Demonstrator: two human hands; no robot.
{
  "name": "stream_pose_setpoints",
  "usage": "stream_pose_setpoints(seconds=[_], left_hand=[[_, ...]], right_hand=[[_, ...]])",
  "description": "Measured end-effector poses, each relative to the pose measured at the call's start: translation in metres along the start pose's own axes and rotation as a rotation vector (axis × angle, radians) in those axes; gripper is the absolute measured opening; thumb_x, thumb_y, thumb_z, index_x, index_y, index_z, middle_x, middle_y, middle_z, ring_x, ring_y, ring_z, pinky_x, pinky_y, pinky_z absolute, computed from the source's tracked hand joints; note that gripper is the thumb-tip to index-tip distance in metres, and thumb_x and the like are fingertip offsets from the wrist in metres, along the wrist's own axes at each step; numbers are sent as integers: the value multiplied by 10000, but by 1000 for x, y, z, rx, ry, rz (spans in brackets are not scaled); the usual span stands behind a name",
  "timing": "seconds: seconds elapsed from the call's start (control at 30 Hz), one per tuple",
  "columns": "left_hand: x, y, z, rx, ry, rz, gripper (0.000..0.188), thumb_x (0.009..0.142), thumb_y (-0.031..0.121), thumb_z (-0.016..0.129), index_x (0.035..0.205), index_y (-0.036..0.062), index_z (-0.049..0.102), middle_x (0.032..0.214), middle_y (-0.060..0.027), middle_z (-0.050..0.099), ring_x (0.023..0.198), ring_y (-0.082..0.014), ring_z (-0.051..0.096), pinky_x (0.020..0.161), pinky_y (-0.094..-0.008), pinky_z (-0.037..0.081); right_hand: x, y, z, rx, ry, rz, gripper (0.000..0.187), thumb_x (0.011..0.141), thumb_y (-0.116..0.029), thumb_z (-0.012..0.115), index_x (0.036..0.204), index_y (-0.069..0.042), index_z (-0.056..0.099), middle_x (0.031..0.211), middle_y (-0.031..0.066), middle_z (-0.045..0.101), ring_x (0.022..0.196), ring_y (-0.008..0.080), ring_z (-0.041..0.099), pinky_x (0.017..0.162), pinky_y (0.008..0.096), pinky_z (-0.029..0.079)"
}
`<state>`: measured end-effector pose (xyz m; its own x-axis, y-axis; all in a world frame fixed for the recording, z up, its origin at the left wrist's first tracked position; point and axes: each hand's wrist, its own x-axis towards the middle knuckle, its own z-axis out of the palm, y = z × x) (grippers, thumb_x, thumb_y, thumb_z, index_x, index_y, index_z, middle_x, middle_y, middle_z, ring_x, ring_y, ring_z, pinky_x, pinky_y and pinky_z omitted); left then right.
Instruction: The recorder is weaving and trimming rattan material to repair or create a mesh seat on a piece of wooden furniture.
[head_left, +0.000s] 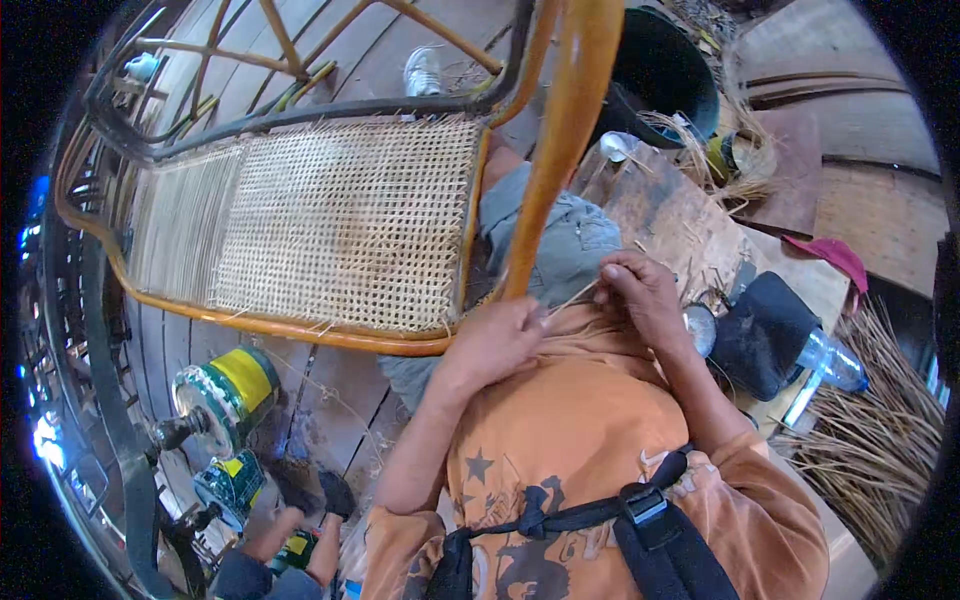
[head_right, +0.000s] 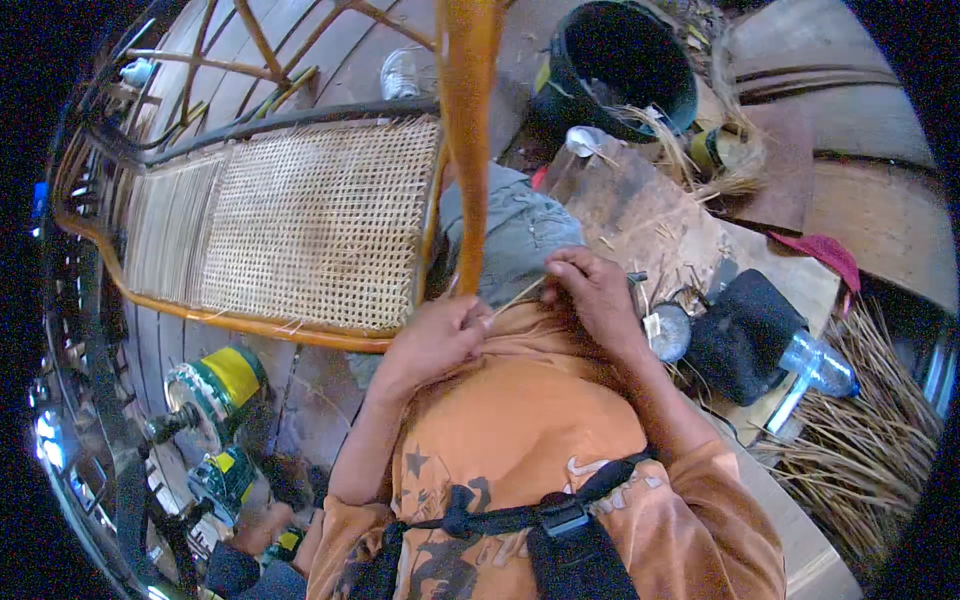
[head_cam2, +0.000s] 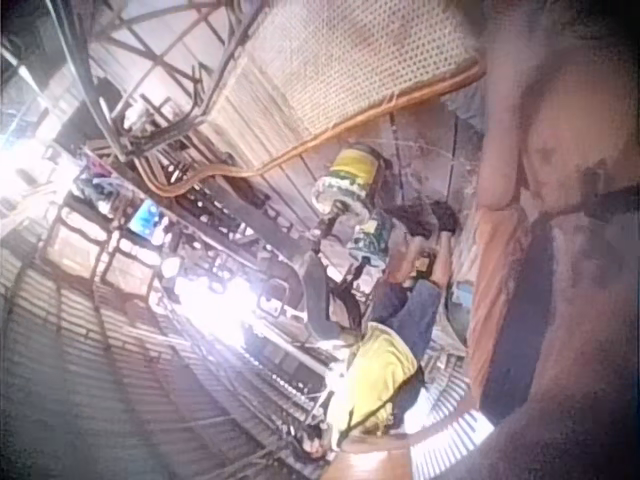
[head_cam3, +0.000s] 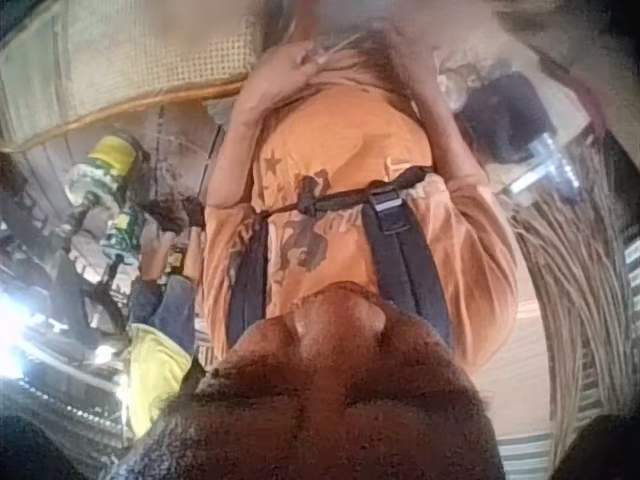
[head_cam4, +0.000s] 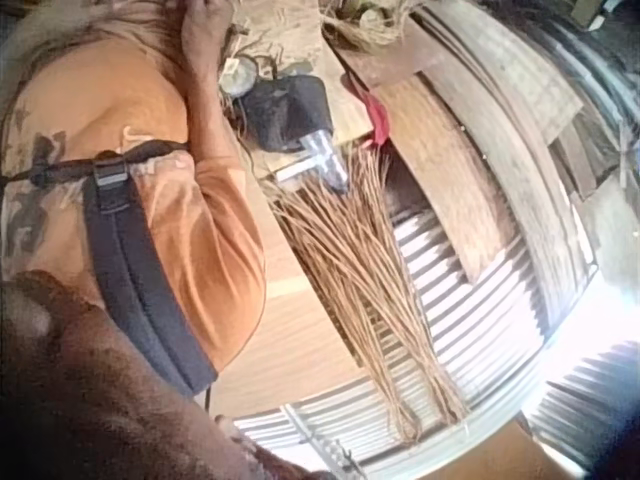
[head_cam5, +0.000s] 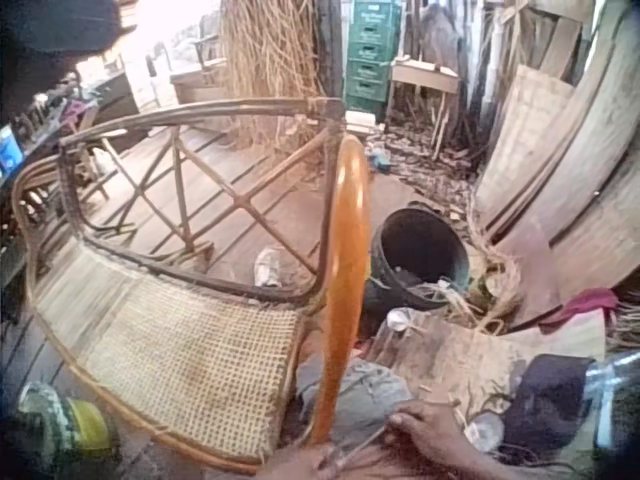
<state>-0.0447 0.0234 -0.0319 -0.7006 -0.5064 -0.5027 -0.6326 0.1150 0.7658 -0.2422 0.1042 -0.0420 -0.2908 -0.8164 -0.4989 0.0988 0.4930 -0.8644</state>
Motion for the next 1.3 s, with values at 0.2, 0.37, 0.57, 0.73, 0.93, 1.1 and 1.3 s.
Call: stream_pose_setpoints(seconds=[0.2, 0.37, 0.57, 0.73, 0.93, 1.1, 1.3], left_hand=[[-3, -6, 5, -25, 45, -52, 267, 838, 266, 471, 854, 10, 547, 775, -211, 578, 767, -370, 567, 657, -432, 430], [9, 2, 3, -326, -58, -191, 208, 827, 176, 478, 898, -8, 542, 713, -99, 583, 681, -153, 571, 630, -298, 434], [13, 13, 2, -452, -35, -141, 163, 822, 144, 497, 896, 5, 537, 660, -27, 543, 604, -92, 503, 578, -254, 415], [13, 19, -4, -421, -60, -239, 157, 829, 156, 508, 876, 10, 541, 616, -17, 522, 538, -84, 480, 504, -241, 400], [19, 7, -3, -713, -7, -176, 171, 834, 163, 502, 898, 8, 538, 637, -6, 518, 467, -48, 423, 435, -201, 363], [28, 35, -10, -652, -7, -96, 203, 822, 165, 533, 947, 7, 554, 721, -2, 522, 466, -41, 422, 432, -186, 370], [40, 16, -1, -661, -11, -185, 190, 797, 163, 567, 919, 18, 559, 690, 12, 525, 467, -48, 435, 438, -195, 368]], right_hand=[[27, 21, -87, -350, 95, -50, 182, 803, -147, 568, 925, -14, 589, 749, 99, 608, 669, 162, 583, 622, 270, 456], [7, 77, -179, -1215, -104, 95, 320, 697, -169, 659, 996, -85, 582, 914, 159, 583, 875, 305, 568, 770, 368, 454], [-19, 81, -146, -1382, -198, 62, 540, 600, -127, 713, 1102, -142, 517, 1062, 116, 497, 1020, 332, 486, 832, 401, 427], [-14, 77, -153, -1407, -393, 206, 339, 663, -170, 663, 976, -77, 572, 870, 166, 592, 847, 327, 572, 728, 404, 459], [-10, 39, -201, -1108, 152, 153, 227, 767, -195, 556, 916, -27, 587, 777, 153, 611, 730, 244, 595, 640, 345, 446], [59, 73, -163, -557, 170, 1, 422, 750, -222, 584, 1100, 8, 526, 949, 151, 618, 855, 203, 579, 764, 305, 447], [70, 62, -114, -384, 154, -128, 309, 781, -146, 561, 1061, -18, 541, 893, 83, 604, 800, 139, 561, 734, 260, 441]])
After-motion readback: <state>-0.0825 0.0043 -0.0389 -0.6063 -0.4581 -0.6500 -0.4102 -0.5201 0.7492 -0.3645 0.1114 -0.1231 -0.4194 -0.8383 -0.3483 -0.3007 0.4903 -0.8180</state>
